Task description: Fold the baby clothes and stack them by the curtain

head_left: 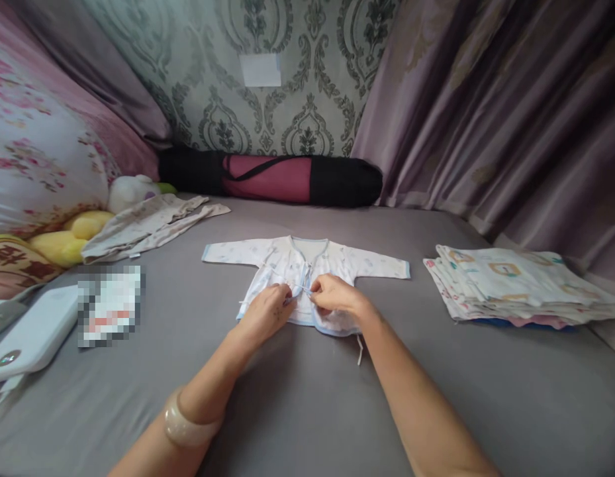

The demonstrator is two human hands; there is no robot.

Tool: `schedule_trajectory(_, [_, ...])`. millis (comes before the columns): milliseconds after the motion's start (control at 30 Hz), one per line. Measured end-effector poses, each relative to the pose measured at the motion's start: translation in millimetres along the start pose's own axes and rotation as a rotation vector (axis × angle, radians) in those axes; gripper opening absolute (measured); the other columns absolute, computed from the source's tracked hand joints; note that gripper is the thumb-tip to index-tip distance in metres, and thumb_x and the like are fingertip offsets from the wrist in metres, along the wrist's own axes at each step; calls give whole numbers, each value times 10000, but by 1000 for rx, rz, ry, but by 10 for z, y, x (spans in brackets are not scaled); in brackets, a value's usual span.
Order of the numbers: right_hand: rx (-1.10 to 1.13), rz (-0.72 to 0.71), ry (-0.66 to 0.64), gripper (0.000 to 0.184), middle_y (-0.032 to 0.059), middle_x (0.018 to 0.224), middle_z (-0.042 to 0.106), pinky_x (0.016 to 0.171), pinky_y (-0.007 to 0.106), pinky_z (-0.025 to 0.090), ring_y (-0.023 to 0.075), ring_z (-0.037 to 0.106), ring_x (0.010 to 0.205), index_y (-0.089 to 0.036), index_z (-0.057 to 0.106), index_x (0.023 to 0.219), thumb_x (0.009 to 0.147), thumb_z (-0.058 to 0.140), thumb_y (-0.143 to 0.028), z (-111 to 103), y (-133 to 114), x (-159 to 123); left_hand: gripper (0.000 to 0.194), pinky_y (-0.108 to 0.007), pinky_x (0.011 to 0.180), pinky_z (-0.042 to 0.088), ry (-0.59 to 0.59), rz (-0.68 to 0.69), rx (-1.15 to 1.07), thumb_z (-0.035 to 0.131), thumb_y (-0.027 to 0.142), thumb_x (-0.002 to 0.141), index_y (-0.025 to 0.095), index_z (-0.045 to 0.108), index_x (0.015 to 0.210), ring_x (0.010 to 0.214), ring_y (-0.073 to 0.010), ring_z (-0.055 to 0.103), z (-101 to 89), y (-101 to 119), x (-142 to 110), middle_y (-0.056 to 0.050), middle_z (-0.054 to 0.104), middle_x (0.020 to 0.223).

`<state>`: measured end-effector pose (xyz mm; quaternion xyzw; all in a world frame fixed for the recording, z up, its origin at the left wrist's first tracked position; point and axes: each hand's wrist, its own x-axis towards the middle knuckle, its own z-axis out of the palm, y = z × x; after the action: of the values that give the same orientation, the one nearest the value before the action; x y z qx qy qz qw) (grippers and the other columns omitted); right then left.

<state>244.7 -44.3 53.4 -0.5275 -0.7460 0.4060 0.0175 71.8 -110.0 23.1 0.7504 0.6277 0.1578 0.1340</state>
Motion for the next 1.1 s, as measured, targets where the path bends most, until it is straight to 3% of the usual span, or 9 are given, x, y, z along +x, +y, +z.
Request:
schedule_trajectory(133, [427, 107, -69, 116, -37, 518, 575, 509, 192, 476, 104, 579, 487, -157, 592, 807, 748, 544, -70, -69, 74, 64, 222, -248, 614, 358, -24, -131, -92, 458, 216, 824, 175, 672, 867, 675, -163, 585, -69, 9, 36, -42, 667, 730])
schedule_trajectory(233, [613, 103, -72, 169, -52, 515, 555, 472, 185, 465, 87, 532, 450, -155, 582, 873, 748, 527, -57, -132, 52, 40, 241, -246, 598, 352, 27, -208, -169, 458, 254, 833, 175, 680, 886, 646, -153, 568, -151, 87, 41, -34, 672, 739])
schedule_trajectory(433, [814, 12, -61, 189, -46, 592, 575, 465, 162, 438, 74, 531, 492, -163, 595, 928, 757, 552, -92, -227, 7, -20, 303, -242, 649, 401, 174, -166, -381, 449, 364, 878, 168, 677, 911, 696, -154, 584, -249, 205, 31, -34, 685, 786])
schedule_trajectory(567, [894, -12, -35, 189, -37, 618, 594, 485, 164, 447, 75, 540, 513, -167, 593, 951, 768, 580, -123, -267, -32, -45, 314, -243, 632, 402, 142, -188, -443, 449, 364, 876, 157, 680, 924, 679, -155, 578, -204, 260, 50, -33, 678, 764])
schedule_trajectory(700, [919, -1, -12, 189, -42, 595, 579, 476, 165, 449, 72, 531, 488, -157, 570, 968, 788, 555, -101, -247, -110, -69, 306, -245, 659, 406, 74, -121, -484, 416, 316, 884, 155, 669, 948, 730, -160, 587, -54, 280, 79, -44, 680, 825])
schedule_trajectory(833, [842, -8, 0, 212, -45, 590, 579, 477, 181, 470, 83, 553, 487, -149, 553, 985, 796, 526, -57, -144, -137, -54, 242, -237, 628, 377, -42, 43, -377, 397, 196, 840, 147, 629, 785, 697, -150, 542, 33, 279, 47, -46, 622, 778])
schedule_trajectory(933, [758, 18, -12, 189, -15, 666, 632, 499, 201, 501, 96, 597, 524, -148, 559, 955, 796, 540, -48, -49, -87, 8, 225, -225, 571, 330, -106, 39, -299, 392, 150, 806, 145, 601, 723, 622, -126, 480, -49, 317, -26, -24, 571, 694])
schedule_trajectory(1033, [645, 27, -34, 123, -12, 691, 648, 501, 176, 492, 73, 588, 507, -146, 581, 868, 805, 544, -46, 25, -14, 72, 270, -218, 522, 291, -186, -2, -331, 387, 223, 844, 151, 636, 767, 554, -109, 431, -215, 359, -90, 7, 549, 610])
schedule_trajectory(1100, [543, -7, -54, 91, -24, 655, 632, 492, 154, 470, 59, 567, 490, -141, 600, 828, 812, 560, -61, 52, 15, 87, 301, -212, 536, 325, -201, -25, -387, 403, 292, 855, 162, 674, 843, 566, -114, 471, -331, 335, -102, -1, 611, 662])
